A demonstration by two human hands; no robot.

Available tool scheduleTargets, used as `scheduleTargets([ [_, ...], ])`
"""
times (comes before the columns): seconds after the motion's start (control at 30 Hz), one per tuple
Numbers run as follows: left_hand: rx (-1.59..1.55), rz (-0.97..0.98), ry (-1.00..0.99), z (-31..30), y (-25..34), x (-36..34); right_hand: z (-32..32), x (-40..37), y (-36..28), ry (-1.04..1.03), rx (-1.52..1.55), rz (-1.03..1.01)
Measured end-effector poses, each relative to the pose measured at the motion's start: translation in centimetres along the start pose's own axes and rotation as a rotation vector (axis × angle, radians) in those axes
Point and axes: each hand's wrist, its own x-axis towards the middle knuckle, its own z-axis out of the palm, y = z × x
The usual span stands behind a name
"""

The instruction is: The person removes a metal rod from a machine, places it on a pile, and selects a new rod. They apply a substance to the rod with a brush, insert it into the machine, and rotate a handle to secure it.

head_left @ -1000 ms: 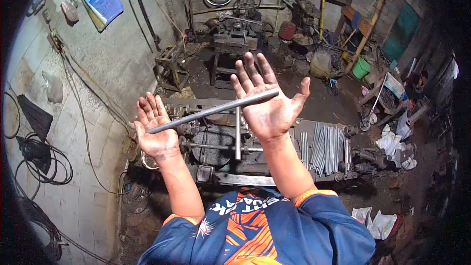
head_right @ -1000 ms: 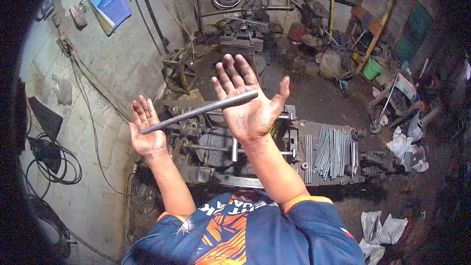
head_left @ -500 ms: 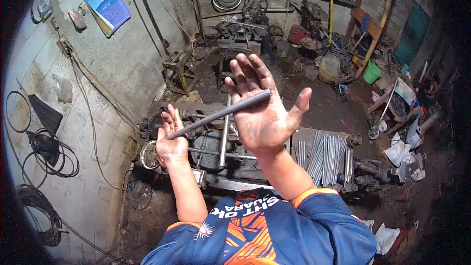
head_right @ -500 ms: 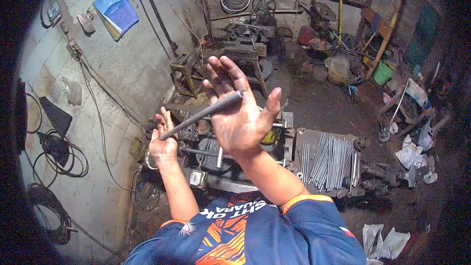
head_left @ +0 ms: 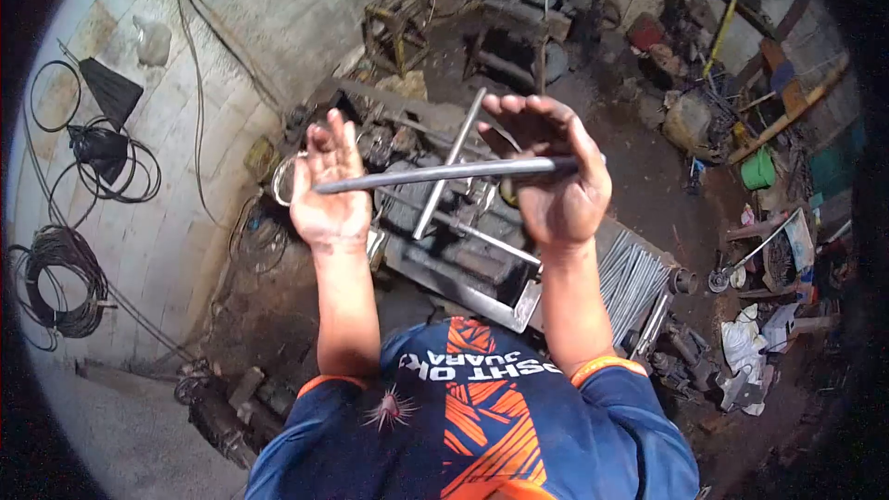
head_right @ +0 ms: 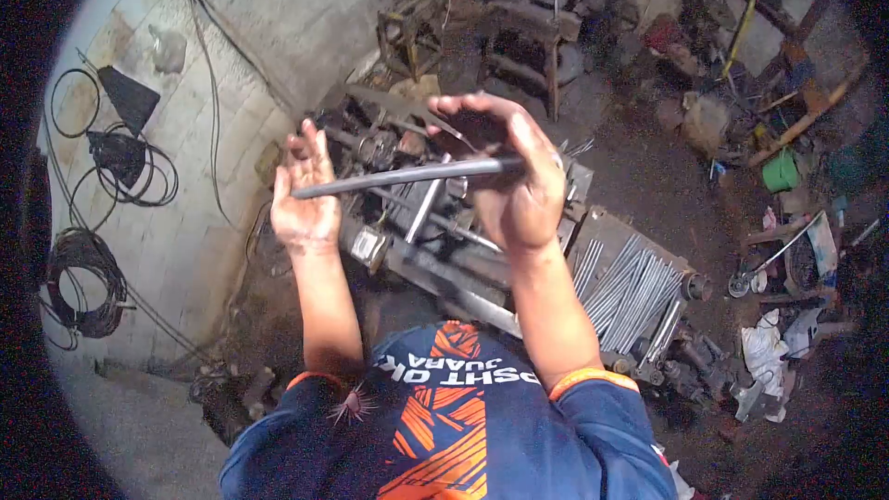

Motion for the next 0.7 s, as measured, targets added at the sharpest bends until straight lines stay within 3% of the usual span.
scheduleTargets([
  [0.07, 0.019, -0.035, 0.039, -1.5, 0.3, 1.2, -1.5, -1.6, 0.6, 0.135, -0.366, 0.047],
  [0.13, 0.194, -0.088, 0.066, -3.6, 0.5, 2.7, -5.3, -4.0, 0.6, 0.243, -0.627, 0.237],
  [0.17, 0.268, -0.209, 0.084, -5.3, 0.9, 3.7, -6.2, -5.0, 1.2, 0.406, -0.606, 0.313],
  [0.27, 0.474, -0.534, 0.158, -12.3, 1.5, 6.5, -13.3, -10.4, 3.1, 0.858, -0.349, 0.238],
  [0.33, 0.692, -0.527, 0.297, -17.0, 2.6, 7.7, -17.0, -14.6, 3.7, 1.062, -0.212, 0.125],
  [0.47, 0.95, -0.579, 0.492, -26.1, 5.0, 9.9, -19.1, -19.3, 3.4, 1.36, -0.301, -0.016],
  [0.6, 1.3, -0.707, 0.482, -32.5, 4.1, 11.2, -21.9, -20.3, 2.3, 1.479, -0.482, 0.026],
  [0.7, 1.691, -0.755, 0.28, -35.3, 1.5, 11.1, -24.2, -19.5, 2.4, 1.48, -0.558, 0.144],
])
